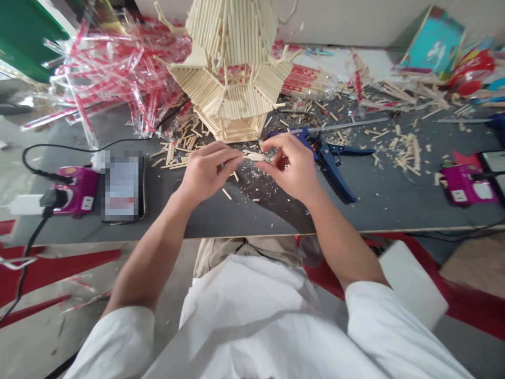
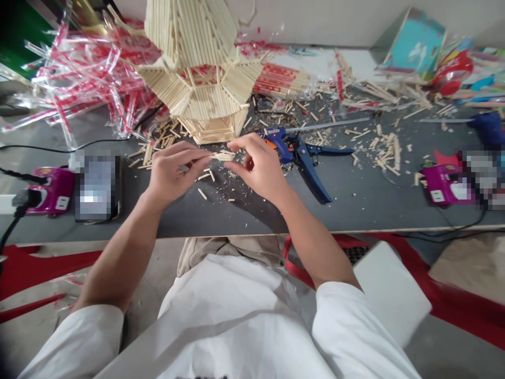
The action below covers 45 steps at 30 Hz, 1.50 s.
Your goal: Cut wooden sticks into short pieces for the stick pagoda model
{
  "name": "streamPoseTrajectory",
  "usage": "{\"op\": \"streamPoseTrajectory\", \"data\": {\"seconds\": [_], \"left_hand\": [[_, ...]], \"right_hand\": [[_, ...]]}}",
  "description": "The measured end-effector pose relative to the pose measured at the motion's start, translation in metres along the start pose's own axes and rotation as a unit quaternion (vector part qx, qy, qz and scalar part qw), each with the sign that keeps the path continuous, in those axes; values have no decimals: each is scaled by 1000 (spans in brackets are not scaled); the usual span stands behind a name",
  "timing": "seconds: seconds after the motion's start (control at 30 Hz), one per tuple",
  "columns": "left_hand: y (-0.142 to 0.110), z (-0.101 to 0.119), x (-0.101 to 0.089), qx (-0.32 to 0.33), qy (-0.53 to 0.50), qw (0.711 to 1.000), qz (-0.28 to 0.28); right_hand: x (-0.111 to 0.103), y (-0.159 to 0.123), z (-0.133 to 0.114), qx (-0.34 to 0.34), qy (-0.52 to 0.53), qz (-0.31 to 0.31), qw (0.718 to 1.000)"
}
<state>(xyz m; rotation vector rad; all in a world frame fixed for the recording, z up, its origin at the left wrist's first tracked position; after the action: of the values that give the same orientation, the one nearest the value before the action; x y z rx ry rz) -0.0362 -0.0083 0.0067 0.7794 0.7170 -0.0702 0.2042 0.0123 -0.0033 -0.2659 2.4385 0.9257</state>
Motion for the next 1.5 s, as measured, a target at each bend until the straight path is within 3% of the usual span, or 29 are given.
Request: {"op": "streamPoseTrajectory", "data": {"seconds": [0.43,1.13,1.5], "left_hand": [[1,2,-1,0,-1,1000,2],[-1,1,0,25,6,1000,11],[-3,-1,1,0,-5,999,-33]], "right_hand": [[0,2,-9,-29,9,7,1000],[6,-1,-12,32,30,2,999],[7,0,-10,-1,27,-2,1000]]}}
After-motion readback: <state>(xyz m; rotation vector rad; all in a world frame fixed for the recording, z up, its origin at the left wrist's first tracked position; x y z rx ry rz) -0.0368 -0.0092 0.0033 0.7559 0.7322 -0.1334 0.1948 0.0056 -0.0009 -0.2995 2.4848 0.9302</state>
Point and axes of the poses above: each hand's wrist, its own y-axis towards the middle knuckle, its own x-axis out of the palm, z = x × y, the point moved 1 cm from there along y, towards the middle knuckle, and after that the axes turned 2 degrees about x, right-handed, at the moved point
